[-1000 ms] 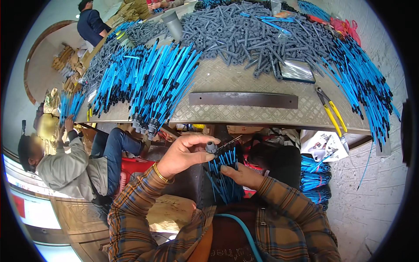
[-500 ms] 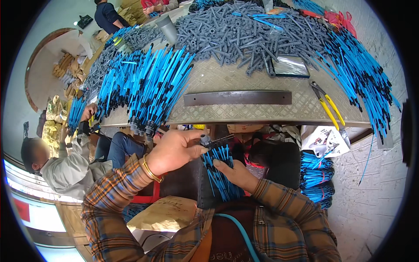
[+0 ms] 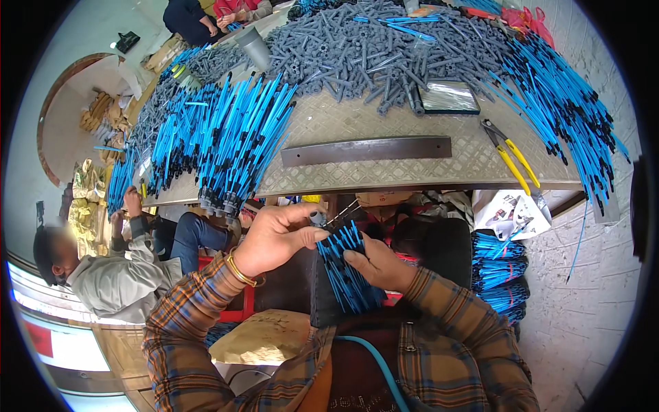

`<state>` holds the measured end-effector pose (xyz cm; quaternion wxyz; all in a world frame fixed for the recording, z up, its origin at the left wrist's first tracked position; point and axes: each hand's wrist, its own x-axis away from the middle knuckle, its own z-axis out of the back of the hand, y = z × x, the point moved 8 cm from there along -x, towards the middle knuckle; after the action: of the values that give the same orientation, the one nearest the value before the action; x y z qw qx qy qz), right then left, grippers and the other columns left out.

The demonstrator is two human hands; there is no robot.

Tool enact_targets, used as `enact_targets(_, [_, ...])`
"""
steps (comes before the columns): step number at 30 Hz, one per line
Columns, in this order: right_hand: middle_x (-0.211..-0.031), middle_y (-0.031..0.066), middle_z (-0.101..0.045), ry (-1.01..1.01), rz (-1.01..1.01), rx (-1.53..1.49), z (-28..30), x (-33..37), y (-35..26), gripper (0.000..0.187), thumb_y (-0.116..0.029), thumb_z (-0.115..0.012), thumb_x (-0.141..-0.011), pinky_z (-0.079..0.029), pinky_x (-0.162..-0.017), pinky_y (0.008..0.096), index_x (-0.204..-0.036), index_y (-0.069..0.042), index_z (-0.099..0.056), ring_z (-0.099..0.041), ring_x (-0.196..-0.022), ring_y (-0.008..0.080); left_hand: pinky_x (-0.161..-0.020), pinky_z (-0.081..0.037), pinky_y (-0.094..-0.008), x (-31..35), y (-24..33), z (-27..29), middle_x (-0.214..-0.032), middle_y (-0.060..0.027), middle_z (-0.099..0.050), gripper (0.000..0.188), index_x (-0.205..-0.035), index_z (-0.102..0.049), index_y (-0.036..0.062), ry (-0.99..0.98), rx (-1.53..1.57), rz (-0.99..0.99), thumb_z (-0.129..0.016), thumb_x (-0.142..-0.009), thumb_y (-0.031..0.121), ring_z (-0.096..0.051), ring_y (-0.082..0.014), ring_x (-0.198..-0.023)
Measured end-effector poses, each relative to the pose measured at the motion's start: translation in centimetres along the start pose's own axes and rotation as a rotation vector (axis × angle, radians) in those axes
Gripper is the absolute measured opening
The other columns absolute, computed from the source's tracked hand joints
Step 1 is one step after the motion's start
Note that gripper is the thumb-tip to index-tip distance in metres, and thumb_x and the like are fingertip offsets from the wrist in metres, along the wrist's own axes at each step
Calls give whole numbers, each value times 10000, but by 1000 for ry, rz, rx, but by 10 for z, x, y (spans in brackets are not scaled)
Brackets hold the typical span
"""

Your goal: The person assembles umbrella frames by threading plastic ribs onto a circular hub using wire, tightening the wire, and cutting the excess with pliers.

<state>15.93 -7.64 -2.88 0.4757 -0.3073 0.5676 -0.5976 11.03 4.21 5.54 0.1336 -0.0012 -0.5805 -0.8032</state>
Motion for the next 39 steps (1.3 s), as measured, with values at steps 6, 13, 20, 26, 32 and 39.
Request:
enact_targets(6, [-843, 158, -561, -187, 39, -166, -12, -4, 3, 436, -407, -397, -948, -439, -722, 362, -1059, 14, -426, -559, -768, 302, -697, -479, -202, 3, 0, -3, -936, -43, -638, 339, -1167, -562, -6, -151, 32, -74, -605, -831, -28, -558, -53, -788])
enact_targets(13, [-812, 220, -555, 19, 18, -88, -12, 6, 1, 402, -366, -444, -935, -444, -673, 379, -1037, 22, -424, -570, -746, 339, -668, -463, -196, 10, 10, -9, -945, -23, -617, 284, -1067, -596, -7, -56, -37, -72, -668, -793, 12, -535, -40, -767])
enact_targets(20, [-906, 171, -562, -14, -241, 187, -9, 21, -18, 442, -394, -434, -933, -442, -733, 347, -1114, 9, -426, -555, -837, 249, -656, -451, -194, 14, 33, -12, -899, -16, -608, 257, -1011, -598, -8, 42, -182, -193, -696, -776, 30, -522, -30, -764])
enact_targets(26, [-872, 210, -576, -97, 36, -69, 5, 9, -25, 453, -418, -419, -932, -454, -733, 375, -1080, 8, -452, -587, -812, 334, -699, -448, -196, -1, 45, -17, -918, -18, -595, 275, -1047, -594, 3, -265, -189, -97, -677, -785, 6, -537, -47, -812])
enact_targets(32, [-893, 192, -579, -239, -19, -185, 1, 5, -20, 475, -440, -412, -931, -450, -765, 368, -1109, -3, -464, -585, -821, 302, -690, -445, -187, -5, 31, -21, -916, -6, -589, 270, -1057, -589, 13, -255, -42, -124, -660, -797, 2, -532, -33, -800])
enact_targets(39, [-860, 190, -581, -108, -69, -69, -3, 7, -11, 451, -429, -423, -930, -453, -718, 386, -1037, 8, -467, -585, -799, 333, -710, -444, -180, -4, 23, -21, -916, 1, -586, 226, -1043, -578, 19, -101, -182, -75, -624, -824, -11, -527, -25, -827])
